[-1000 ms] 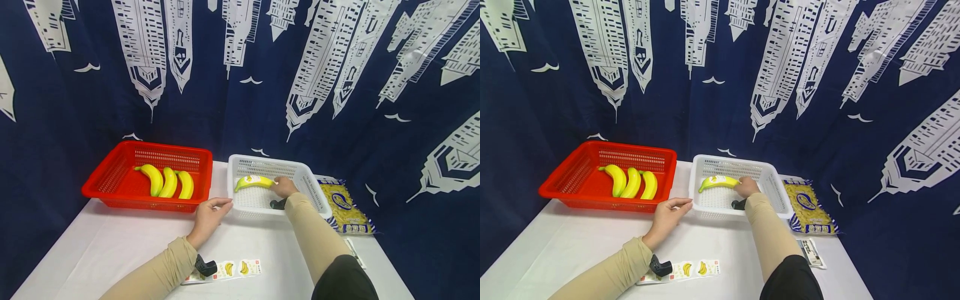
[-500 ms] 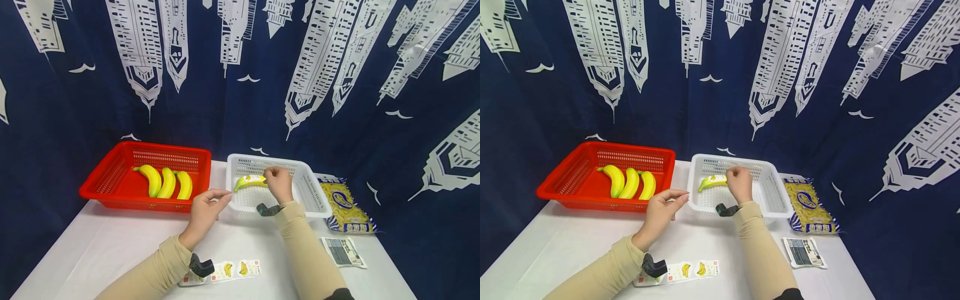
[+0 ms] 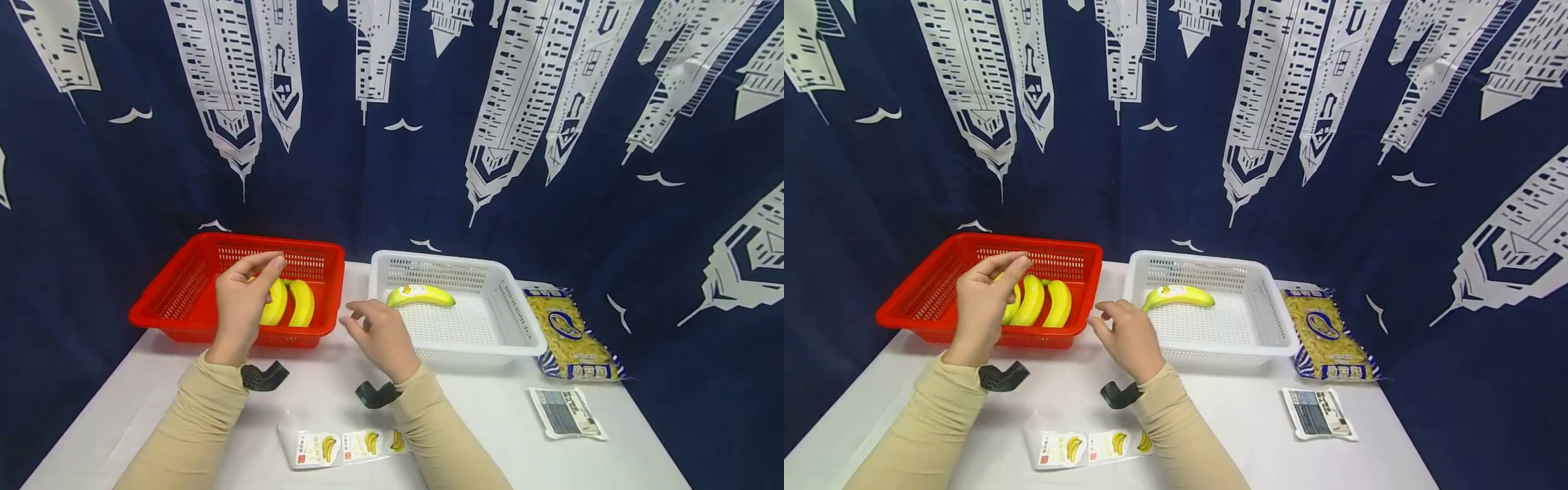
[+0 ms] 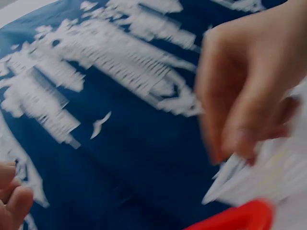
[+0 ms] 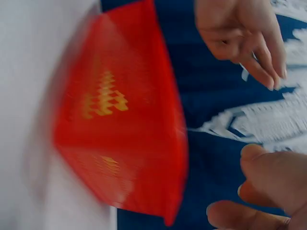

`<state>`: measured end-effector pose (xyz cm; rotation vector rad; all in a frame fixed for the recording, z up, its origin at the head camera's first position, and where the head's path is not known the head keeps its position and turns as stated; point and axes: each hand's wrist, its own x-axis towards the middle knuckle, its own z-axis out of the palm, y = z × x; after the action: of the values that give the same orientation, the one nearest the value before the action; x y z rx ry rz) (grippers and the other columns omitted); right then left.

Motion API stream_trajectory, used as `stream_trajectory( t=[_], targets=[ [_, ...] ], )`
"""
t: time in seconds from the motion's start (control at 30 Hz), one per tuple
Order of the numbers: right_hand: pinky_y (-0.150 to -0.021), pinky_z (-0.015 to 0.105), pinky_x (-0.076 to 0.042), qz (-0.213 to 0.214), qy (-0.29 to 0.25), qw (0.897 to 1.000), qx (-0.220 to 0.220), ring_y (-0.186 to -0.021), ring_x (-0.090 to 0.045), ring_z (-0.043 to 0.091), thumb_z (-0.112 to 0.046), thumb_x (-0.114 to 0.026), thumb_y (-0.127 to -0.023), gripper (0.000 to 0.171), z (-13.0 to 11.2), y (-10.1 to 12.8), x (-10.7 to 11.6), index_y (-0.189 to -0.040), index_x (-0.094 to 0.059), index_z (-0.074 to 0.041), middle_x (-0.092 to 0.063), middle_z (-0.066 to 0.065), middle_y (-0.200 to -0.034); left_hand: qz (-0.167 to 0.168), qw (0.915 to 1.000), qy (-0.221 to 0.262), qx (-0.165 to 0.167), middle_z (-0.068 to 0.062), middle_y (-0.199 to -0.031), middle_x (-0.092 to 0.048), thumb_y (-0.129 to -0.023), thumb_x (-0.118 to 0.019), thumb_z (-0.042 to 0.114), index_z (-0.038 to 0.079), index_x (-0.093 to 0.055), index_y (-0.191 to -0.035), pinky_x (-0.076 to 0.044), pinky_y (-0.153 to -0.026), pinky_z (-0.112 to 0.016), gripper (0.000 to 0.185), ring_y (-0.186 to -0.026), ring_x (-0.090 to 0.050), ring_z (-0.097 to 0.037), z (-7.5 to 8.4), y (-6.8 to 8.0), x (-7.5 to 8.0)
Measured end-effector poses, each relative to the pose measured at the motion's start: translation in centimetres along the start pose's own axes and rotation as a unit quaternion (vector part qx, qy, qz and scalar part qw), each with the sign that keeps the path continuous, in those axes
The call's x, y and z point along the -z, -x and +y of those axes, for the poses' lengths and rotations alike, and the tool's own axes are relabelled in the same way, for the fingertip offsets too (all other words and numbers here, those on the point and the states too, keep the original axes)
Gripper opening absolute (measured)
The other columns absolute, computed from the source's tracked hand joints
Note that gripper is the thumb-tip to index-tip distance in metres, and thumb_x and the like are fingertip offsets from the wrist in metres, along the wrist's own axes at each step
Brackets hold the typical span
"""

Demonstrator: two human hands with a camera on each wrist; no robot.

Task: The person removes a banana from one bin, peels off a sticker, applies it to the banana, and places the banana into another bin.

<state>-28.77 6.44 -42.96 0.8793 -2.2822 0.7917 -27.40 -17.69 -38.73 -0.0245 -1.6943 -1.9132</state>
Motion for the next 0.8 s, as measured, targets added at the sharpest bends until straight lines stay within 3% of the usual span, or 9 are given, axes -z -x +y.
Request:
stream_trajectory(
  t=[0.13,0.27,0.37,0.47,0.6,0.8],
  targets=[
    [-0.070,0.025,-0.059,-0.022,0.074,0.996,0.042,-0.074,-0.069,0.013,-0.026,-0.081,-0.090,0.022,-1.1,0.4,-1.6,-0.105,-0.079,-0.011,-0.075,0.002,-0.089,0.026,0.9981,0.011,0.055,0.005,-0.094,-0.076,-0.087,-0.085,0.026,0.007,-0.078,-0.115,-0.045,-0.050,-0.016,0.035,-0.062,-0.053,-0.010,0.0,-2.0,3.0],
    [-0.070,0.025,-0.059,-0.020,0.103,0.992,0.067,-0.075,-0.068,0.013,-0.027,-0.082,-0.089,0.015,-1.2,0.6,-2.3,-0.096,-0.080,-0.014,-0.071,-0.001,-0.083,0.023,0.9942,-0.012,0.104,0.011,-0.093,-0.077,-0.086,-0.085,0.030,0.007,-0.075,-0.120,-0.047,-0.054,-0.015,0.042,-0.070,-0.057,-0.008,-0.5,-3.3,5.0],
    [-0.067,0.023,-0.057,-0.013,0.101,0.993,0.066,-0.072,-0.065,0.012,-0.026,-0.083,-0.088,0.013,-1.1,0.8,-2.6,-0.093,-0.080,-0.015,-0.068,-0.002,-0.080,-0.004,0.9920,-0.057,0.112,0.016,-0.093,-0.076,-0.089,-0.083,0.030,0.007,-0.074,-0.123,-0.048,-0.056,-0.015,0.042,-0.074,-0.060,-0.005,-0.7,-4.6,5.9],
    [-0.068,0.022,-0.056,-0.005,0.096,0.993,0.065,-0.073,-0.064,0.011,-0.025,-0.084,-0.087,0.011,-0.9,0.9,-2.9,-0.090,-0.080,-0.016,-0.067,-0.003,-0.079,-0.041,0.9871,-0.122,0.095,0.020,-0.092,-0.073,-0.093,-0.078,0.027,0.003,-0.070,-0.127,-0.050,-0.059,-0.015,0.042,-0.077,-0.062,-0.001,-0.6,-6.4,6.3],
    [-0.069,0.022,-0.056,-0.004,0.090,0.994,0.067,-0.073,-0.064,0.011,-0.023,-0.085,-0.086,0.010,-0.7,0.9,-3.3,-0.091,-0.081,-0.015,-0.068,-0.003,-0.079,-0.075,0.9701,-0.220,0.067,0.017,-0.098,-0.069,-0.100,-0.069,0.025,0.001,-0.066,-0.133,-0.052,-0.063,-0.014,0.041,-0.075,-0.060,0.000,-0.3,-9.2,6.6],
    [-0.070,0.021,-0.056,-0.012,0.085,0.994,0.066,-0.074,-0.065,0.011,-0.023,-0.084,-0.087,0.011,-0.9,0.8,-3.5,-0.092,-0.081,-0.014,-0.069,-0.003,-0.081,-0.070,0.9322,-0.349,0.067,-0.017,-0.127,-0.069,-0.104,-0.061,0.026,0.004,-0.066,-0.135,-0.049,-0.063,-0.015,0.039,-0.084,-0.060,-0.008,-1.1,-12.4,7.2]
  ],
)
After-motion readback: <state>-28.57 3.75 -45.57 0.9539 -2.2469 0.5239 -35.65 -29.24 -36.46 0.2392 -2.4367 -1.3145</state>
